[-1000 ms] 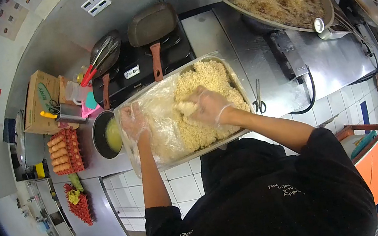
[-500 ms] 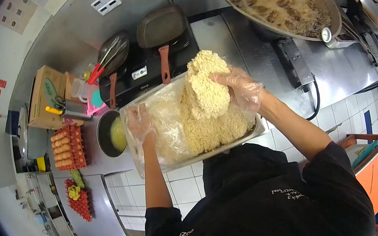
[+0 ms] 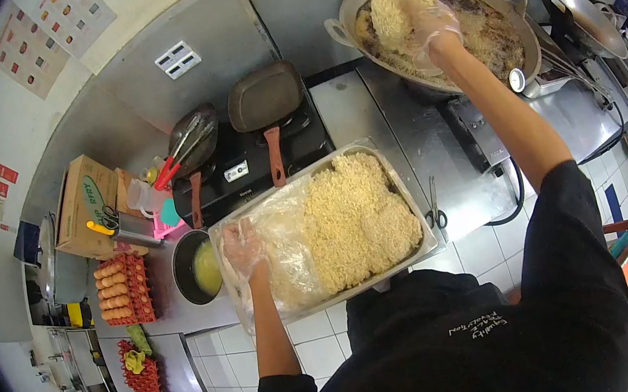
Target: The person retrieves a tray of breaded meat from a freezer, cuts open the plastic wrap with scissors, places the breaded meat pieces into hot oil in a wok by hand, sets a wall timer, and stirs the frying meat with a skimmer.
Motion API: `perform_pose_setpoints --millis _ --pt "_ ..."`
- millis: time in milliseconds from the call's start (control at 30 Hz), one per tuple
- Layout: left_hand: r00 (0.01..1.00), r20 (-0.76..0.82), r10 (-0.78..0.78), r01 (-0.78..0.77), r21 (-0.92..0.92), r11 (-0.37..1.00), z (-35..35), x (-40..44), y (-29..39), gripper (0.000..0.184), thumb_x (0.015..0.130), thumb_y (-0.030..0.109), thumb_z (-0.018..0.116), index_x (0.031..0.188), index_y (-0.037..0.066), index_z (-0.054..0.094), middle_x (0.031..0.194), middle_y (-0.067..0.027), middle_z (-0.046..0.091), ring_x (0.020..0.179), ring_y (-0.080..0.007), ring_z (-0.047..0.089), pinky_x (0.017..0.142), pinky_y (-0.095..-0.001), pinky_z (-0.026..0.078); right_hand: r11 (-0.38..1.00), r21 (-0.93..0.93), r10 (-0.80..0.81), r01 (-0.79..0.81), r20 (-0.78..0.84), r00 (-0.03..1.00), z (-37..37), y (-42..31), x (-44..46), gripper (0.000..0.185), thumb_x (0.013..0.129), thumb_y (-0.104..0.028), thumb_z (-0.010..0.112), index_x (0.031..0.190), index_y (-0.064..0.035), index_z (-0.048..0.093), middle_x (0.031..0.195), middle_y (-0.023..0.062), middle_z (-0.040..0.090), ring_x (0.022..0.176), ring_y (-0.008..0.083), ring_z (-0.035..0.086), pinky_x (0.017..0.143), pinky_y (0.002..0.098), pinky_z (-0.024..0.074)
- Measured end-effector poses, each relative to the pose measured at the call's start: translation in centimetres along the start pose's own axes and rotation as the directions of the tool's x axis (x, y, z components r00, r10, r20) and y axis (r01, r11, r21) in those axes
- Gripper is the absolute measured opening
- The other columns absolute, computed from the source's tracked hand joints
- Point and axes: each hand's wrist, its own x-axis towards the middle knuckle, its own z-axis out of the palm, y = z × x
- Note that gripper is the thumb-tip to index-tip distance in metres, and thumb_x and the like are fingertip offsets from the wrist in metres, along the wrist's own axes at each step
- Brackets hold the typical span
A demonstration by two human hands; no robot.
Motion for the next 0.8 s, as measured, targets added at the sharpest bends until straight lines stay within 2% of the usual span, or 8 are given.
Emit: perform_pose_setpoints --millis 67,100,167,333,533,667,733,800 --pt "1.0 0.005 0.0 0.0 -0.008 1.0 0.1 0.0 -0.2 0.03 0.096 0.026 0.077 0.087 0.004 0.058 0.073 -0.0141 0.059 0.066 -0.0303 0.055 0.068 -0.0448 0.048 0.778 -0.536 -0.31 0.328 0.126 0.942 -0.6 1.5 3.9 0.049 0.092 -0.033 0.077 0.125 0.0017 0.069 0.114 0.0158 0.077 0.107 0.0263 0.075 0.085 0.0414 0.058" --pt "0.999 0.015 -0.031 0.03 0.018 0.999 0.2 0.1 -0.2 0.031 0.097 0.026 0.076 0.086 0.004 0.057 0.073 -0.0146 0.06 0.066 -0.0319 0.056 0.068 -0.0457 0.048 0.778 -0.53 -0.32 0.337 0.127 0.939 0.0 1.8 4.9 0.049 0.092 -0.033 0.077 0.125 0.0017 0.069 0.114 0.0158 0.077 0.107 0.0263 0.075 0.085 0.0414 0.058" --pt "0.998 0.02 -0.056 0.055 0.04 0.998 0.3 0.3 -0.4 0.032 0.097 0.027 0.076 0.086 0.004 0.057 0.073 -0.0151 0.061 0.066 -0.0335 0.057 0.068 -0.0467 0.048 0.348 -0.851 -0.326 0.392 0.282 0.902 1.3 2.7 6.9 0.051 0.087 -0.031 0.079 0.128 -0.0024 0.07 0.111 0.0174 0.079 0.106 0.0295 0.075 0.091 0.0421 0.0567" --pt "0.999 0.03 -0.034 0.032 0.061 0.998 0.3 0.3 -1.0 0.034 0.096 0.032 0.075 0.085 0.005 0.057 0.073 -0.016 0.062 0.067 -0.0356 0.059 0.068 -0.0482 0.048 0.095 -0.918 -0.005 0.385 0.386 0.923 5.0 4.1 9.2 0.058 0.09 -0.032 0.075 0.142 -0.0064 0.065 0.134 0.0235 0.07 0.12 0.0415 0.069 0.103 0.0472 0.0552" --pt "1.0 0.028 -0.014 0.012 0.079 0.997 0.1 0.2 -0.8 0.034 0.097 0.033 0.074 0.087 0.004 0.06 0.076 -0.0177 0.065 0.072 -0.0374 0.062 0.071 -0.0487 0.049 -0.302 -0.809 -0.091 0.504 0.55 0.83 8.3 3.6 12.5 0.045 0.106 -0.033 0.055 0.135 -0.0012 0.068 0.126 0.0234 0.073 0.113 0.0339 0.074 0.098 0.0404 0.0587" --pt "0.999 0.032 0.027 -0.029 0.054 0.998 0.5 0.4 -2.1 0.032 0.096 0.034 0.073 0.092 0.004 0.064 0.081 -0.0187 0.068 0.077 -0.0404 0.065 0.073 -0.0501 0.05 0.3 -0.725 -0.223 0.62 0.578 0.785 10.3 -0.5 8.3 0.041 0.099 -0.037 0.07 0.132 -0.0116 0.07 0.13 0.0147 0.074 0.113 0.0265 0.071 0.097 0.0404 0.0558" --pt "0.998 0.027 0.058 -0.059 0.067 0.996 0.5 0.4 -1.7 0.03 0.096 0.031 0.074 0.092 0.004 0.061 0.078 -0.0176 0.065 0.073 -0.0386 0.062 0.071 -0.0477 0.05 0.456 -0.424 -0.35 0.782 0.723 0.596 10.2 -2.1 1.5 0.036 0.099 -0.034 0.072 0.125 -0.0097 0.071 0.12 0.0089 0.076 0.107 0.0197 0.071 0.093 0.0354 0.056" --pt "0.999 0.031 0.021 -0.022 0.05 0.998 0.4 0.3 -1.5 0.031 0.096 0.031 0.075 0.091 0.004 0.059 0.077 -0.017 0.064 0.072 -0.0382 0.061 0.071 -0.0474 0.05 0.516 -0.494 -0.221 0.7 0.713 0.666 9.7 -1.3 -6.3 0.031 0.099 -0.029 0.072 0.122 -0.0077 0.071 0.112 0.0044 0.075 0.105 0.0181 0.07 0.093 0.0349 0.0559"
